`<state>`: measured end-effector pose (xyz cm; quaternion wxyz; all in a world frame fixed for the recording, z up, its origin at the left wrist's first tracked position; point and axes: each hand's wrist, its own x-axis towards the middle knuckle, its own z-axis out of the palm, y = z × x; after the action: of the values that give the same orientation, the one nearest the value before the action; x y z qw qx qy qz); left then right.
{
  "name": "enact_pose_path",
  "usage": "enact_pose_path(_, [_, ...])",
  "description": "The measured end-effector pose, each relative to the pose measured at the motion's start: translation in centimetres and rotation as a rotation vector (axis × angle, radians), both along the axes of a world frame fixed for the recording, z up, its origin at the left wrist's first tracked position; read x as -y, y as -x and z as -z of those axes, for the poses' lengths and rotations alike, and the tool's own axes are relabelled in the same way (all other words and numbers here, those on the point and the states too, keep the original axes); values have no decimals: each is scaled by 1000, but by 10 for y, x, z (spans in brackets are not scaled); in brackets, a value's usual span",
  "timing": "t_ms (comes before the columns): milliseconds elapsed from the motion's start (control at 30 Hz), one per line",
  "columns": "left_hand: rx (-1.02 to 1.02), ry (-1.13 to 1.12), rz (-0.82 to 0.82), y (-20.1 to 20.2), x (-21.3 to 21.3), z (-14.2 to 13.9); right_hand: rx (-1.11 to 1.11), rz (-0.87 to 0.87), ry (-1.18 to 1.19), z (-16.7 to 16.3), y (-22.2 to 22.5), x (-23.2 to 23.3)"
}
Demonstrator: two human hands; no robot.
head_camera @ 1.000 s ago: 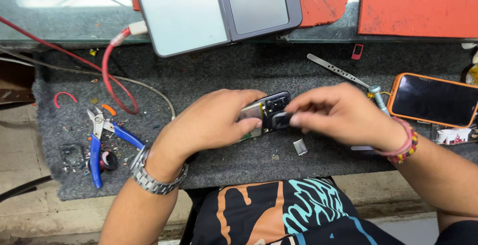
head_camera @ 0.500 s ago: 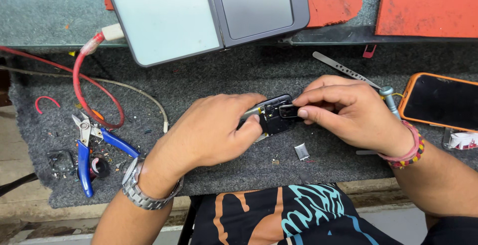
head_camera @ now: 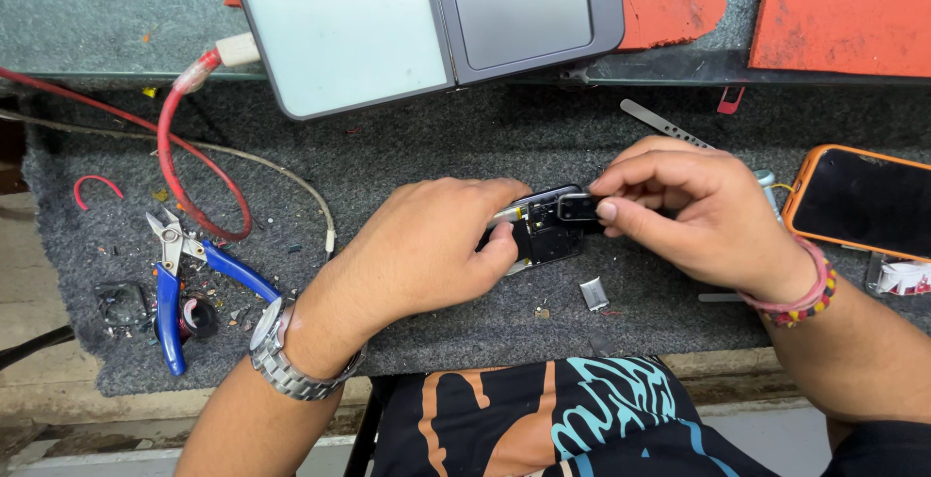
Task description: The person uses a metal spudger to pry and lift internal components inside a disassembled smartphone. They carefully separate the battery and other parts from the frame, then place the phone on the workbench to continue prying at the edges.
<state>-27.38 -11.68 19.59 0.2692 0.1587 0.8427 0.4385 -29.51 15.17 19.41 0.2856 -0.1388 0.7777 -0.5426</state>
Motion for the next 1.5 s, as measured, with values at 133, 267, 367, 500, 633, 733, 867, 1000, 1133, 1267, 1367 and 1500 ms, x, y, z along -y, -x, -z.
enact_pose_path(133, [25,14,4,-1,0,0,-35,-56,-38,0,0,2])
enact_pose_path(267, [-87,-14,-5,-2,0,0,-297,-143,-76,3,-4,10])
enact_pose_path(367, [-114,6,-22,-3,-2,0,-365,-105,-105,5,-9,16])
enact_pose_path(500, [-91,87,-30,-4,-8,0,-445,-67,-146,4,-13,19])
enact_pose_path(633, [-77,95,-26,-4,-10,-1,-445,-68,-154,3,-14,18])
enact_pose_path(733, [-80,85,-25,-3,-11,-2,-478,-62,-169,2,-13,17])
enact_pose_path(867, [-82,93,-32,-4,-11,-2,-505,-67,-202,2,-14,17])
enact_pose_path(1000, [-55,117,-26,-6,-13,-3,-473,-52,-222,2,-15,18])
enact_pose_path(1133, [-95,113,-25,-7,-13,-2,-512,-79,-242,2,-15,18])
enact_pose_path(1267, [-146,79,-32,-8,-12,1,-597,-141,-238,2,-15,20])
enact_pose_path(1367, [-119,91,-33,-8,-12,2,-612,-139,-253,3,-16,21])
enact_pose_path(1500, [-103,104,-30,-9,-13,1,-623,-131,-265,2,-15,22])
